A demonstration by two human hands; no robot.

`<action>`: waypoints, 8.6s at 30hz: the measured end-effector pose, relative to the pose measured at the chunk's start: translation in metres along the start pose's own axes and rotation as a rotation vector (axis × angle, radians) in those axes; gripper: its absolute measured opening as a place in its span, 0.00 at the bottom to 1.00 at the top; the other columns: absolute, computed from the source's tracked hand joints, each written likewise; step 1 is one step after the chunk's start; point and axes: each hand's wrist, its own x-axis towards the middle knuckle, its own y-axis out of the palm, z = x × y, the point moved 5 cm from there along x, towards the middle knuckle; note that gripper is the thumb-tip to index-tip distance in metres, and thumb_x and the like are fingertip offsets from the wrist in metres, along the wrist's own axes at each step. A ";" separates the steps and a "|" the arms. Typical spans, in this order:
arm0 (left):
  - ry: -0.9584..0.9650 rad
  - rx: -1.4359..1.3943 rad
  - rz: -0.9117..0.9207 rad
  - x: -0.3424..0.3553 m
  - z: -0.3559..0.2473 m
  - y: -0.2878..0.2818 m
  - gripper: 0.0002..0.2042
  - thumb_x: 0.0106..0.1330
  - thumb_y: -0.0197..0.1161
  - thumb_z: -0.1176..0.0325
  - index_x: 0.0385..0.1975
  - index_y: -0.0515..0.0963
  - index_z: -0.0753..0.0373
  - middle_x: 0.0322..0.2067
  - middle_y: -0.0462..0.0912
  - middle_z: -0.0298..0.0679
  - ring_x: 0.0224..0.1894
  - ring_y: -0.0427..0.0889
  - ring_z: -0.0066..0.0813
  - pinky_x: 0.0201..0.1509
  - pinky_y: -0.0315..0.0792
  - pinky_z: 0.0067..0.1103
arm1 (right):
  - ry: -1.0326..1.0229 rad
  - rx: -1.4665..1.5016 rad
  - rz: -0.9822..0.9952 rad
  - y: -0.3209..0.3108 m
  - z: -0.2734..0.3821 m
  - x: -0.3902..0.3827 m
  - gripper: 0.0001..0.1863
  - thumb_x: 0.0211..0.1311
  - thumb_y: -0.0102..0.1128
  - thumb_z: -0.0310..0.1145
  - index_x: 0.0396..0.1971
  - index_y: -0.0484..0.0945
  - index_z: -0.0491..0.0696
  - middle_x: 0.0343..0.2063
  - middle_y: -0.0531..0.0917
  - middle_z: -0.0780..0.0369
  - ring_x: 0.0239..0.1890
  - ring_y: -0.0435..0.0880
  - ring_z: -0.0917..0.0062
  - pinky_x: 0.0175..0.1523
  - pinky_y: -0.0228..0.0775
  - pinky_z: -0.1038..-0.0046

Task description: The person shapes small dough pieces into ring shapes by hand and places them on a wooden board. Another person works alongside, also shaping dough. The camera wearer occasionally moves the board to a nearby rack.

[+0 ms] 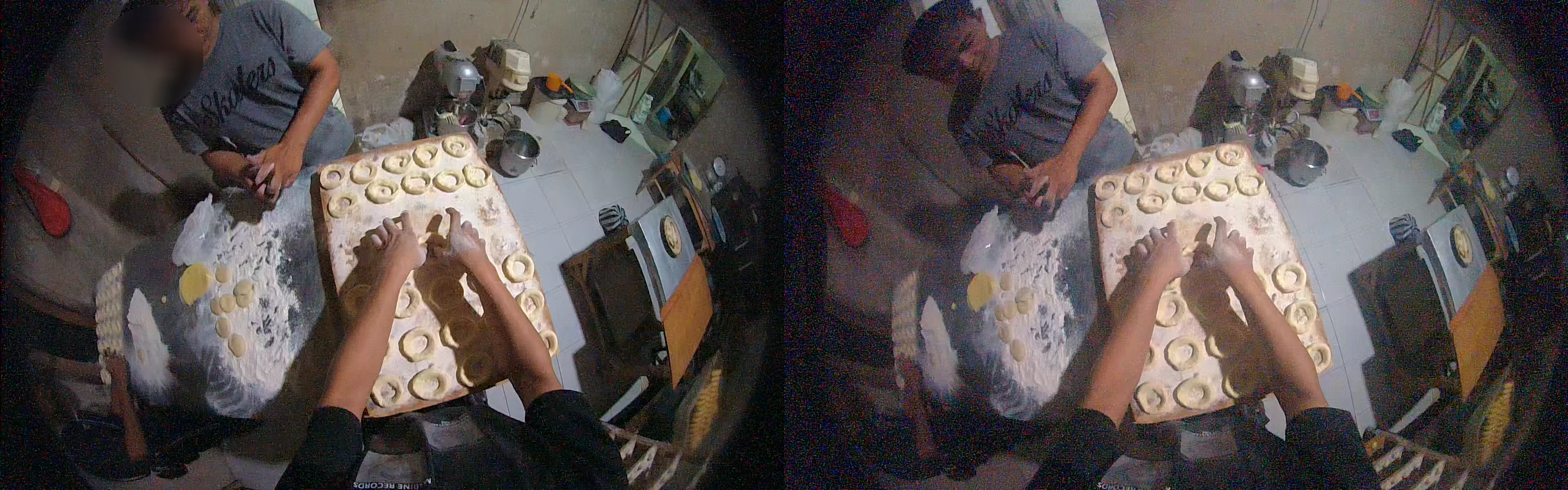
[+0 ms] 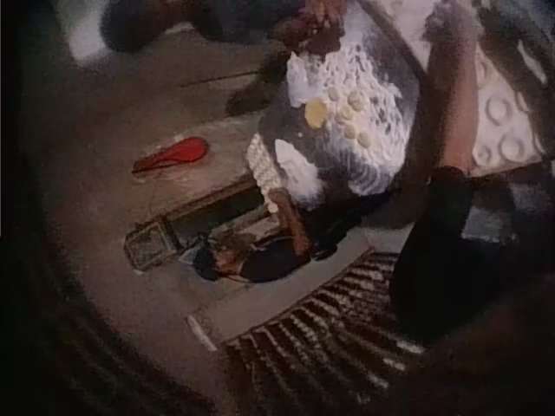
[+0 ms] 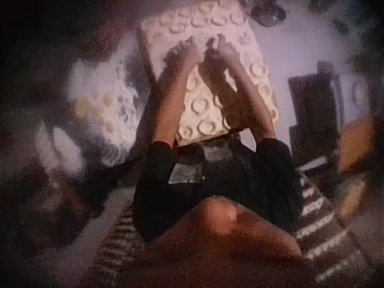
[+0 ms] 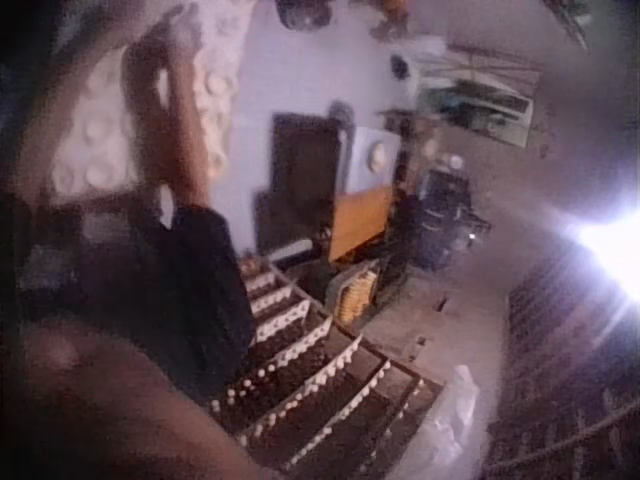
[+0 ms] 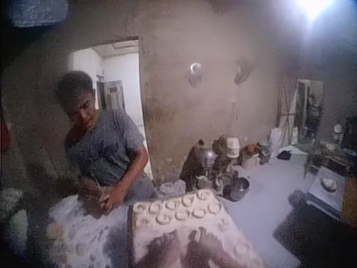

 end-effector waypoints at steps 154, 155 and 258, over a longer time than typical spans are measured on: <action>0.255 -1.226 -0.701 -0.170 0.281 -0.080 0.18 0.69 0.41 0.56 0.46 0.68 0.64 0.34 0.72 0.44 0.35 0.73 0.36 0.43 0.67 0.26 | -0.561 1.638 0.456 0.062 0.331 -0.158 0.31 0.67 0.39 0.57 0.61 0.56 0.49 0.25 0.74 0.63 0.30 0.73 0.79 0.36 0.64 0.75; 0.232 -0.983 -0.728 -0.166 0.261 -0.080 0.20 0.71 0.38 0.54 0.44 0.70 0.65 0.33 0.74 0.46 0.35 0.75 0.40 0.43 0.67 0.27 | -0.401 1.272 0.350 0.050 0.312 -0.148 0.32 0.67 0.39 0.57 0.61 0.54 0.50 0.26 0.74 0.63 0.28 0.72 0.80 0.31 0.65 0.76; 0.288 -0.697 -0.447 -0.145 0.095 -0.051 0.07 0.71 0.41 0.70 0.40 0.64 0.66 0.34 0.71 0.42 0.38 0.70 0.33 0.43 0.66 0.26 | -0.613 0.713 -0.042 -0.018 0.180 -0.145 0.26 0.69 0.32 0.57 0.56 0.62 0.53 0.32 0.75 0.64 0.32 0.73 0.80 0.32 0.65 0.79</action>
